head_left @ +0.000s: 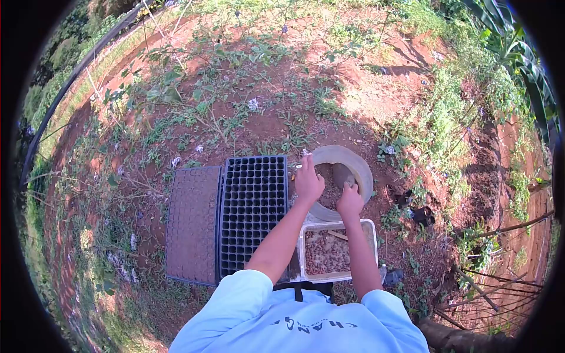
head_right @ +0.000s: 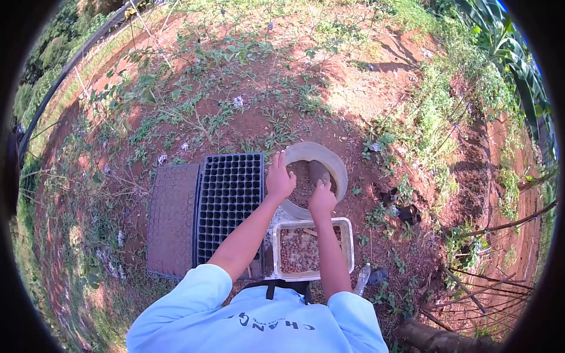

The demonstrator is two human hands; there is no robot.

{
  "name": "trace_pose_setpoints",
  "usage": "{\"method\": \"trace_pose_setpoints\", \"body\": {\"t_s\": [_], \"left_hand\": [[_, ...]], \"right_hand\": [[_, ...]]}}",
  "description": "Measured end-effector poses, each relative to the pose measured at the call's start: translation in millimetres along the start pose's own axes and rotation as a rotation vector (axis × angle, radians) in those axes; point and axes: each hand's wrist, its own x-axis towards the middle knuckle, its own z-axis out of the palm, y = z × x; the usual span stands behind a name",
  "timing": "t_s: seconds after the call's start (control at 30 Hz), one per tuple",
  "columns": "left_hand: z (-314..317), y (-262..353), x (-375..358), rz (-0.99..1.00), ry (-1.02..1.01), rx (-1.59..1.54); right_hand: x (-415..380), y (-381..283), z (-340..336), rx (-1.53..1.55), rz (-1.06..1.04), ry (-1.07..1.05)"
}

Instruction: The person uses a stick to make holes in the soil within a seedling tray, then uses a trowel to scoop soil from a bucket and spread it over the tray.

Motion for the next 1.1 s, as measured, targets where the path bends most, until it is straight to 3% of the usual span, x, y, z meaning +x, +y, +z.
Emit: {"method": "trace_pose_setpoints", "body": {"t_s": [0.37, 0.57, 0.73, 0.9, 1.1], "left_hand": [[3, 1, -1, 0.031, 0.062, -0.004], [4, 0, 0, 0.013, 0.051, -0.038], [9, -4, 1, 0.035, 0.099, -0.041], [12, -7, 2, 0.078, 0.149, -0.032], [4, -3, 1, 0.021, 0.046, -0.071]], "right_hand": [[7, 11, 4, 0.095, -0.08, -0.066], [12, 9, 3, 0.026, -0.005, -0.167], [13, 5, -4, 0.141, 0.065, -0.243], [6, -2, -11, 0.148, 0.06, -0.187], [4, -4, -13, 0.127, 0.027, -0.168]]}}
